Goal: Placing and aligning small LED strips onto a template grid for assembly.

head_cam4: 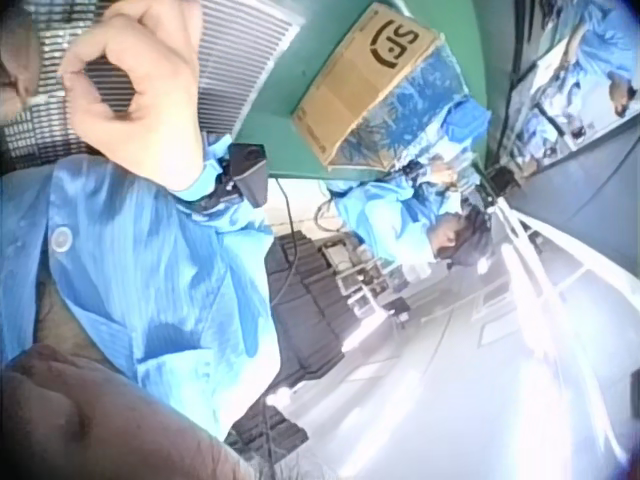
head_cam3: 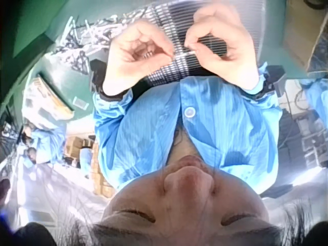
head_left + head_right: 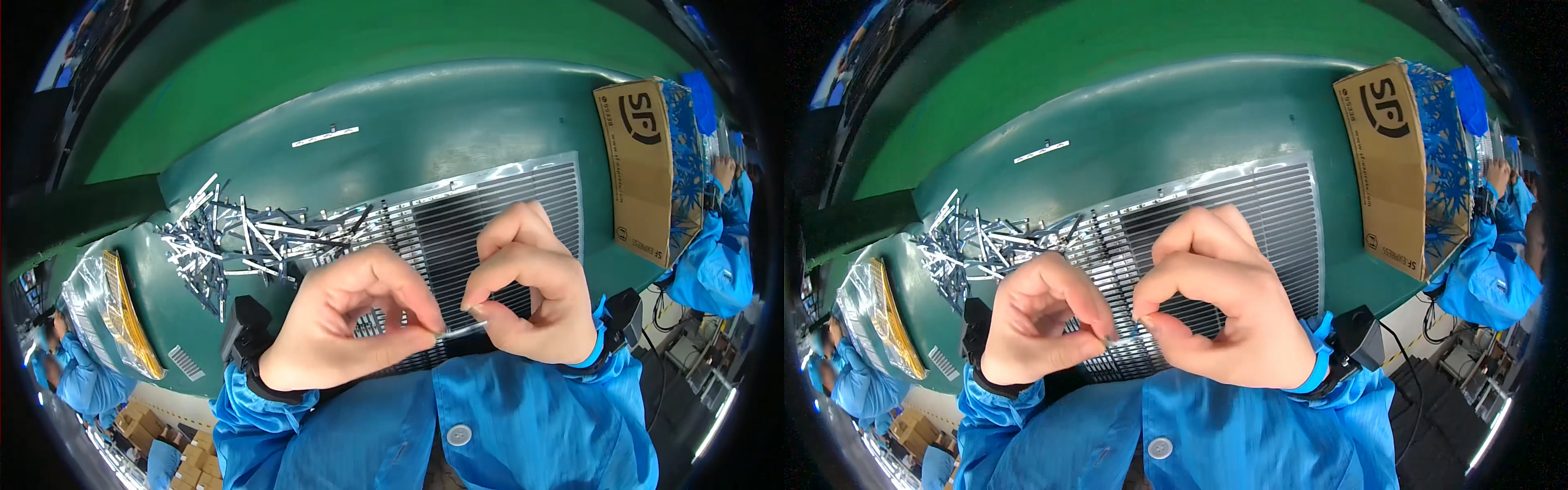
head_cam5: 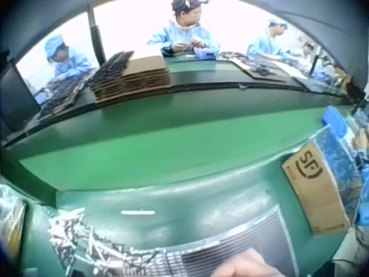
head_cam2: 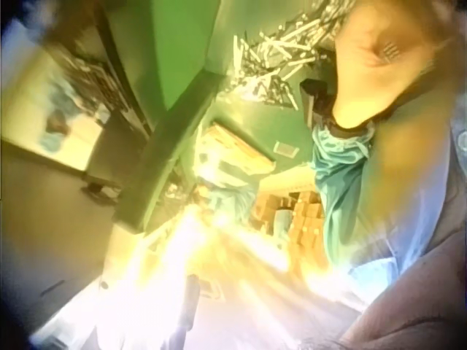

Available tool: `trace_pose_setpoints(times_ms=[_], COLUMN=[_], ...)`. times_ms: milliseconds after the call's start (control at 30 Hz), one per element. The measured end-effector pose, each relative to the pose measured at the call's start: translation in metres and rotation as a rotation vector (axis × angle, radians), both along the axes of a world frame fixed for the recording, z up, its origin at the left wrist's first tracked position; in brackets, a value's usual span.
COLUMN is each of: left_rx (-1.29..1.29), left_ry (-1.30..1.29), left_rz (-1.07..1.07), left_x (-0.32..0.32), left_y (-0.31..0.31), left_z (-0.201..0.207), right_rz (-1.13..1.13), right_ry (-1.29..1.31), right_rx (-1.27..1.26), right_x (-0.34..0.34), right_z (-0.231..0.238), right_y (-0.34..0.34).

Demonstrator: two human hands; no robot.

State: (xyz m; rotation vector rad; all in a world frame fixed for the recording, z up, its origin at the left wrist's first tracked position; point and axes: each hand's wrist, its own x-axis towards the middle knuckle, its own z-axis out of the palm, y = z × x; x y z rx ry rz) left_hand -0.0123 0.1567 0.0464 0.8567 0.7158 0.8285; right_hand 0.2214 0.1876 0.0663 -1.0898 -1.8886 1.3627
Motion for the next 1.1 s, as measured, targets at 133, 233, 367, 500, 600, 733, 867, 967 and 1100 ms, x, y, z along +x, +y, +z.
trace_pose_setpoints(times_ms=[133,233,367,500,600,733,867,967,1100], left_rx=[0.048,0.226,0.337,0.274,0.319,0.229,0.088,0.021,-0.182], left_ry=[0.081,0.231,0.422,0.429,0.423,0.411,0.275,0.284,0.150], left_rz=[-0.044,-0.080,-0.064,-0.077,-0.099,-0.010,0.040,0.064,0.011], left_x=[0.005,0.006,0.005,0.004,0.006,0.015,0.018,0.017,0.014], left_y=[0.001,0.005,0.004,-0.001,-0.001,-0.008,-0.006,-0.007,-0.002], left_z=[0.011,0.011,0.012,0.011,0.013,0.006,-0.002,0.004,0.005], right_rz=[0.004,-0.039,-0.094,-0.121,-0.150,-0.059,-0.079,-0.054,-0.029], right_ry=[-0.045,-0.146,-0.190,-0.222,-0.262,-0.246,-0.319,-0.294,-0.271], right_rx=[0.047,0.147,0.271,0.291,0.319,0.255,0.258,0.224,0.171], right_x=[0.002,0.004,0.007,0.010,0.014,0.009,0.009,0.010,0.007], right_z=[0.004,0.009,0.009,0.014,0.014,0.019,0.018,0.017,0.020], right_y=[0.001,0.001,0.002,0.002,0.004,0.001,0.002,0.003,0.002])
